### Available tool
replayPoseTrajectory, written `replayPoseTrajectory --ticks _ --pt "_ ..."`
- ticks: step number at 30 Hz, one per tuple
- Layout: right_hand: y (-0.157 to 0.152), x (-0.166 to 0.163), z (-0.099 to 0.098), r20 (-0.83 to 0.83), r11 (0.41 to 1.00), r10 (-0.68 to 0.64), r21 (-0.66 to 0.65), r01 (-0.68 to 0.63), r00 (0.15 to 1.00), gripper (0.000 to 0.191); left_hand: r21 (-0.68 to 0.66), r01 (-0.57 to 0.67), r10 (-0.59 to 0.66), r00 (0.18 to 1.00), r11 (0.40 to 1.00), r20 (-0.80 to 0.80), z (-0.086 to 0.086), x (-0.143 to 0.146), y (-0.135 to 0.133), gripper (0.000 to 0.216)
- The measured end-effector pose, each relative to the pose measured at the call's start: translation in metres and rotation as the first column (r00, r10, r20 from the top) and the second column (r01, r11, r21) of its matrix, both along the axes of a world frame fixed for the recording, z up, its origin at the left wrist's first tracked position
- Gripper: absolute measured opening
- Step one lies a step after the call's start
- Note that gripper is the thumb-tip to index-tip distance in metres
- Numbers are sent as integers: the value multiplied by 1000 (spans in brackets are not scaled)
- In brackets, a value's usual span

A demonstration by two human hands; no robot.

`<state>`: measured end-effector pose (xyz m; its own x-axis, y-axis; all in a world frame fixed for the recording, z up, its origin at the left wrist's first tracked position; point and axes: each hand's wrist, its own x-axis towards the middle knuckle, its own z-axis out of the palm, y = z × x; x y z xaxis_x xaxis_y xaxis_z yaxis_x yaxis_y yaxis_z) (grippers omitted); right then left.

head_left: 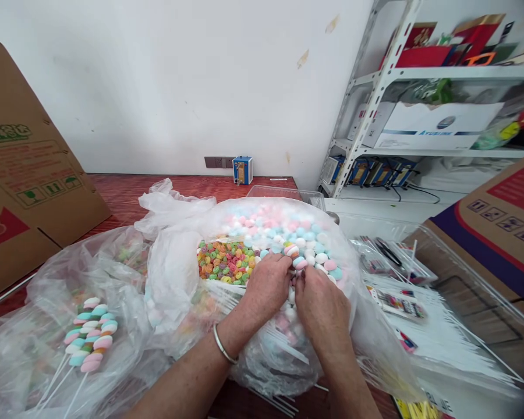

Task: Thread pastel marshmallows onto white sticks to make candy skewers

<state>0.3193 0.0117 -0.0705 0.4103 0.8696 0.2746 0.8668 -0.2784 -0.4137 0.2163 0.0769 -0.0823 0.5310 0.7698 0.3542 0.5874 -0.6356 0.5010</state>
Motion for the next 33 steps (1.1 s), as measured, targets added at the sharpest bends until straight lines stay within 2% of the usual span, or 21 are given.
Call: replayPoseTrajectory --ticks 2,4,5,7,8,10,11,12,13,17,21,24,26,30,33 --pt "-2 6 0 -71 999 17 47 -13 997 21 -70 -24 33 991 997 129 2 -2 1 14" --pt "-6 12 0 -163 993 42 113 -24 986 24 -215 -28 97 942 976 321 6 -4 2 15" --pt "-8 15 -1 -202 989 63 142 -34 977 27 -323 2 139 901 947 411 8 -6 2 19" --pt "-12 20 -3 -345 975 147 208 -77 927 35 -541 138 218 813 829 540 14 -9 1 29" --pt "-14 21 -5 -453 963 212 248 -106 866 38 -618 228 245 774 753 584 17 -10 0 31" --pt "-16 21 -8 -659 930 341 341 -137 670 40 -679 393 268 707 620 655 21 -13 -5 31" --pt "-16 20 -9 -725 915 384 381 -132 571 39 -673 452 267 676 585 686 22 -14 -8 31" --pt "-16 19 -10 -760 906 407 405 -120 506 38 -661 495 265 649 564 713 23 -15 -10 31" --pt "-16 17 -10 -768 904 410 413 -109 492 37 -647 526 265 626 552 734 23 -16 -13 32" --pt "-16 11 -7 -747 917 365 391 -77 556 37 -602 571 258 570 558 780 21 -22 -20 38" --pt "-17 7 -8 -748 924 345 376 -65 568 41 -609 560 190 630 561 753 22 -28 -23 39" --pt "-17 3 -10 -748 924 344 377 -63 568 42 -601 569 194 616 561 764 24 -28 -25 40" --pt "-17 2 -10 -731 924 342 376 -71 590 41 -582 554 209 593 595 778 25 -27 -25 34" --pt "-25 -1 -6 -638 938 293 336 -85 712 42 -581 479 278 562 659 779 26 -27 -23 30" --pt "-41 -4 -4 -585 950 297 260 -172 755 46 -595 414 352 526 689 774 26 -31 -19 33"
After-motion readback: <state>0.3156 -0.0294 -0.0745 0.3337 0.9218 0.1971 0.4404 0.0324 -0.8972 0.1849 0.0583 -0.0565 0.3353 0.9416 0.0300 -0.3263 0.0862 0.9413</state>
